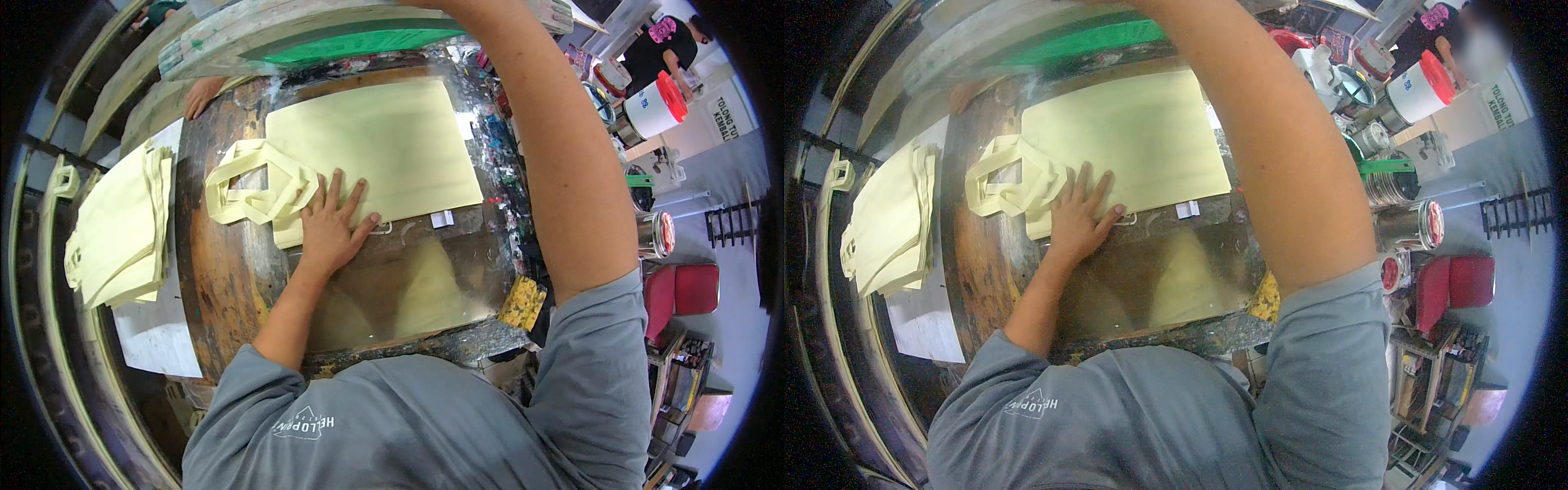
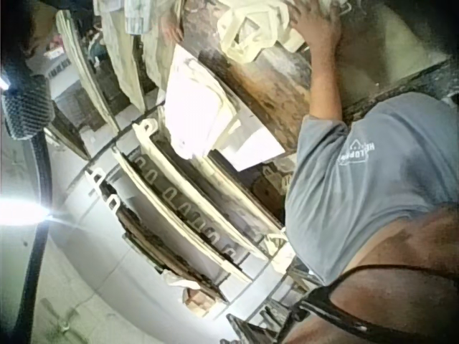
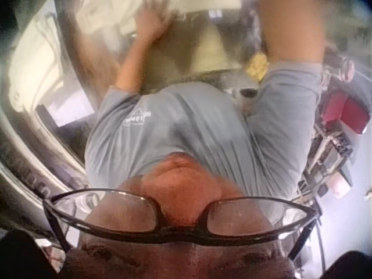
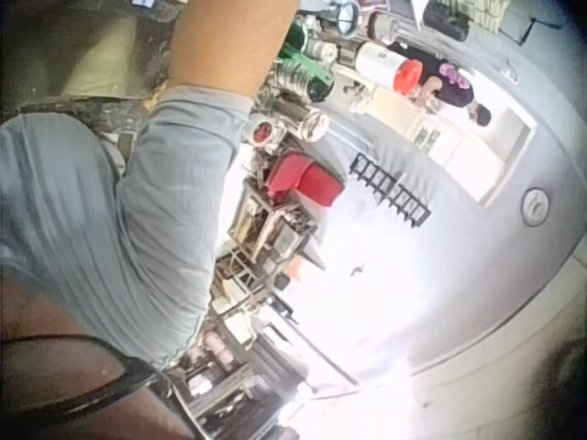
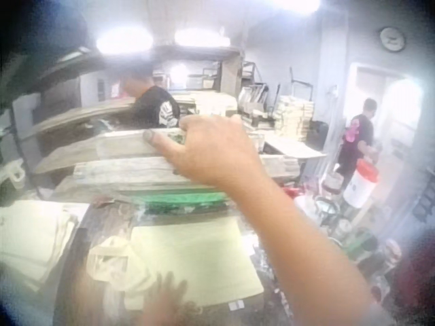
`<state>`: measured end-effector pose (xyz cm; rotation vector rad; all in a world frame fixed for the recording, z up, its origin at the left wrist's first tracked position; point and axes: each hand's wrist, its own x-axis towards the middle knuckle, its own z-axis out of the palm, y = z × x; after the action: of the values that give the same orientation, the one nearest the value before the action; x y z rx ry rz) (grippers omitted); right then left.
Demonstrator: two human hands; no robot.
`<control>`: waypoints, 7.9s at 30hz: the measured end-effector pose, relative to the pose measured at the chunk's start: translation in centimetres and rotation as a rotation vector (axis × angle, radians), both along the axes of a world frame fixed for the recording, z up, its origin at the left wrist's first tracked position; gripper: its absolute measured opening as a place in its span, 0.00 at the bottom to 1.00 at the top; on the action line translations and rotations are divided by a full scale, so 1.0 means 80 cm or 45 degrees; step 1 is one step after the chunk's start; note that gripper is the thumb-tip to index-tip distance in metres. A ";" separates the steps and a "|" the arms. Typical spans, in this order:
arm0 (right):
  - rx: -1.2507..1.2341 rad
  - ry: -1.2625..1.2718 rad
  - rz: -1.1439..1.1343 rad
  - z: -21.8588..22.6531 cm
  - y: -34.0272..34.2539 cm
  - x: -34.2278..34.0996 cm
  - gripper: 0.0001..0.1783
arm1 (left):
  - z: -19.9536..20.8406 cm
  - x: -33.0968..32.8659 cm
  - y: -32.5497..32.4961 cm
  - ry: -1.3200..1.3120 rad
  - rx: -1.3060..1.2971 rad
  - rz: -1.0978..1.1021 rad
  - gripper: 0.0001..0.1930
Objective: The person aligns yellow tote bags onto a flat printing surface, lowers a mesh screen frame over them, and pulls a squeegee with green ink across the screen to print a logo.
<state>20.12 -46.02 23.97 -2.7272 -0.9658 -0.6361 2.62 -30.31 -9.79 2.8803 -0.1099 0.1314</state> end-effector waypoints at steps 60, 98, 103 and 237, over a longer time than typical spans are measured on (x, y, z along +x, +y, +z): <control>0.243 -0.603 0.159 -0.058 -0.010 -0.005 0.41 | 0.195 -0.020 0.109 -0.446 -1.773 0.114 0.36; -0.187 -0.017 0.071 -0.337 0.018 0.109 0.27 | -0.007 -0.118 0.071 -0.376 -0.467 0.289 0.63; -0.252 0.226 0.202 -0.285 0.039 0.190 0.30 | 0.072 -0.088 0.096 -0.571 -0.314 0.323 0.56; -0.185 0.035 0.275 -0.334 0.025 0.168 0.29 | 0.065 0.293 0.100 -0.779 0.268 -0.016 0.37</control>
<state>33.57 -44.03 -2.75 -2.6912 -1.3245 -0.5063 26.04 -22.33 -4.60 2.9328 -0.2662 1.0499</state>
